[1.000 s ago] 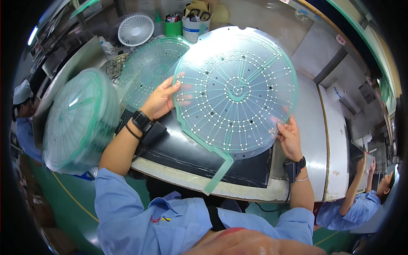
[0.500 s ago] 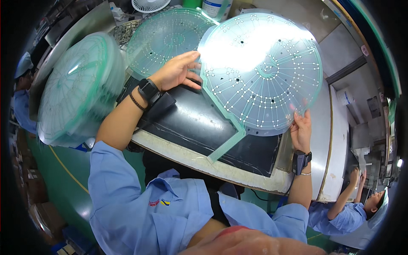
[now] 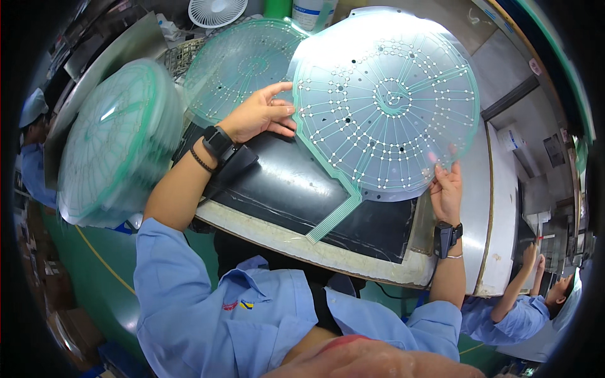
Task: Assembling circular translucent electronic components at a factory workbench.
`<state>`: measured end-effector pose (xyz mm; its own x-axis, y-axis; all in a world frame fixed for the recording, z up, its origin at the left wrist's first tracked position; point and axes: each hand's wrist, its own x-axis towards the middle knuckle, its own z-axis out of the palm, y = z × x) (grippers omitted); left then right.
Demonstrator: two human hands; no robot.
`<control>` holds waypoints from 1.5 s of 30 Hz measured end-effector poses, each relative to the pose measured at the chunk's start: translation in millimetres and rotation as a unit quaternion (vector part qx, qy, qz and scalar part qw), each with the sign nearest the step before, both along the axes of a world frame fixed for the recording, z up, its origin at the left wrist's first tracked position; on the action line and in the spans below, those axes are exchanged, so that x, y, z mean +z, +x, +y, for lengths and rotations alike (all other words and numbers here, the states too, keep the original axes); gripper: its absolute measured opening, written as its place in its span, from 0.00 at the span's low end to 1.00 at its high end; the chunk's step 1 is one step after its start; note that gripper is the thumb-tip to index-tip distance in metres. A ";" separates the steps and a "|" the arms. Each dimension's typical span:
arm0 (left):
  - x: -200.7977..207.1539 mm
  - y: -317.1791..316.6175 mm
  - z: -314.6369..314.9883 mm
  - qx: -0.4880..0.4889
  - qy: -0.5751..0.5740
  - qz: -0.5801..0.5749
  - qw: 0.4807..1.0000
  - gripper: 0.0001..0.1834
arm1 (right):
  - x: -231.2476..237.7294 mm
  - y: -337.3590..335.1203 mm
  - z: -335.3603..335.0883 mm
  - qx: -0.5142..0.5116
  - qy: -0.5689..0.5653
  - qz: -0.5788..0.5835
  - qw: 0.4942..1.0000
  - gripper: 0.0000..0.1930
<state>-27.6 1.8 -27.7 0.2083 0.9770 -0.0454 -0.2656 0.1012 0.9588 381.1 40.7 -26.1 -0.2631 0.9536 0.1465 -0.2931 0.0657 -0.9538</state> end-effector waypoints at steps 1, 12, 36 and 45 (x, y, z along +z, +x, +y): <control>0.1 0.5 -0.4 0.007 -0.005 -0.001 1.000 0.35 | 0.3 -0.4 -0.4 -0.003 0.002 0.002 1.000 0.29; 2.0 1.6 1.8 0.013 0.000 0.016 1.000 0.33 | 2.2 -1.1 -0.7 0.002 0.004 0.005 1.000 0.28; -7.5 1.6 5.9 0.036 0.032 0.042 0.998 0.31 | 0.0 2.8 2.3 0.028 -0.004 0.011 1.000 0.29; -8.6 7.3 7.7 0.069 0.026 0.066 0.995 0.30 | -1.9 9.7 3.7 0.040 -0.010 -0.010 0.999 0.30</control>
<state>-20.4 9.5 -36.2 0.0679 0.9976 -0.0115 -0.1439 0.0212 0.9894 390.8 44.5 -28.0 -0.3408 0.9323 0.1212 -0.2778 0.0233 -0.9604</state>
